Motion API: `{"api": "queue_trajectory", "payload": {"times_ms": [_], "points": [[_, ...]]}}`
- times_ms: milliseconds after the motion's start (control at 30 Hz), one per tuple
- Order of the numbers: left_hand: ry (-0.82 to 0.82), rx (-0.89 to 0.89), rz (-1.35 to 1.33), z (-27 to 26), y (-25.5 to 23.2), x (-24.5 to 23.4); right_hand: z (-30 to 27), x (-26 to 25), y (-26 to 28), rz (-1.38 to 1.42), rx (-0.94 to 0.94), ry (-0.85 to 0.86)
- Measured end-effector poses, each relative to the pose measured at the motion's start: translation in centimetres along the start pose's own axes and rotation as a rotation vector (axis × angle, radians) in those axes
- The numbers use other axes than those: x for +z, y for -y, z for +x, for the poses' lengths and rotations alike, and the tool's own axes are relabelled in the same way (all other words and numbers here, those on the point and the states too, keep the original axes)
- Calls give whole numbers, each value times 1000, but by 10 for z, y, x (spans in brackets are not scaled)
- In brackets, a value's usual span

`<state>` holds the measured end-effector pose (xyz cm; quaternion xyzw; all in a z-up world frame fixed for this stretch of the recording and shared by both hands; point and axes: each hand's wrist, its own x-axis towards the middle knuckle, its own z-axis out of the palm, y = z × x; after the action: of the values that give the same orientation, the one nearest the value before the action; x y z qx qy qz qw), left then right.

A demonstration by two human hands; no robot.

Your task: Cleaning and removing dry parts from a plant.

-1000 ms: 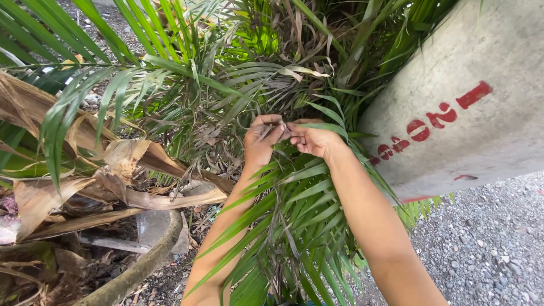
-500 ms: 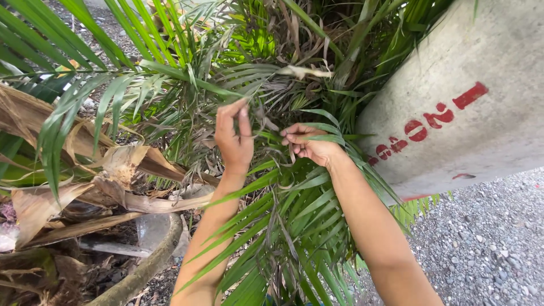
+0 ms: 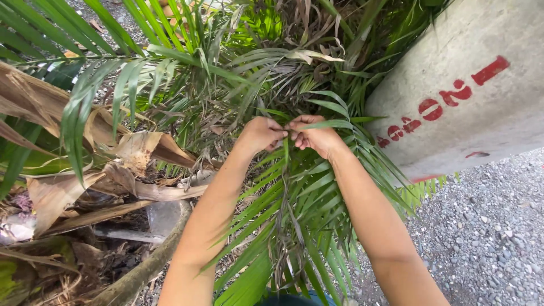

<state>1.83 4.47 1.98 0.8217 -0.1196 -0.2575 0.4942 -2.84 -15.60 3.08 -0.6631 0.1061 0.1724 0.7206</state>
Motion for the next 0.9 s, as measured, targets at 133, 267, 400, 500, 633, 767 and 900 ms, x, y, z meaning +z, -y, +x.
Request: {"api": "queue_trajectory", "payload": {"times_ms": [133, 267, 400, 500, 633, 767, 900], "points": [[58, -60, -60, 17, 28, 11, 5, 7, -3, -15, -4, -43], [83, -118, -454, 32, 47, 21, 10, 7, -10, -64, -26, -44], [126, -175, -579, 30, 40, 23, 39, -8, -45, -341, -378, -59], [185, -159, -659, 26, 34, 21, 13, 3, -14, -500, -421, -103], [127, -166, -768, 31, 44, 18, 14, 1, -9, -469, -279, -176], [136, -106, -929, 47, 69, 27, 20, 2, -25, -263, -207, -156], [84, -104, -992, 44, 76, 39, 34, -5, -58, -135, -220, -232]]}}
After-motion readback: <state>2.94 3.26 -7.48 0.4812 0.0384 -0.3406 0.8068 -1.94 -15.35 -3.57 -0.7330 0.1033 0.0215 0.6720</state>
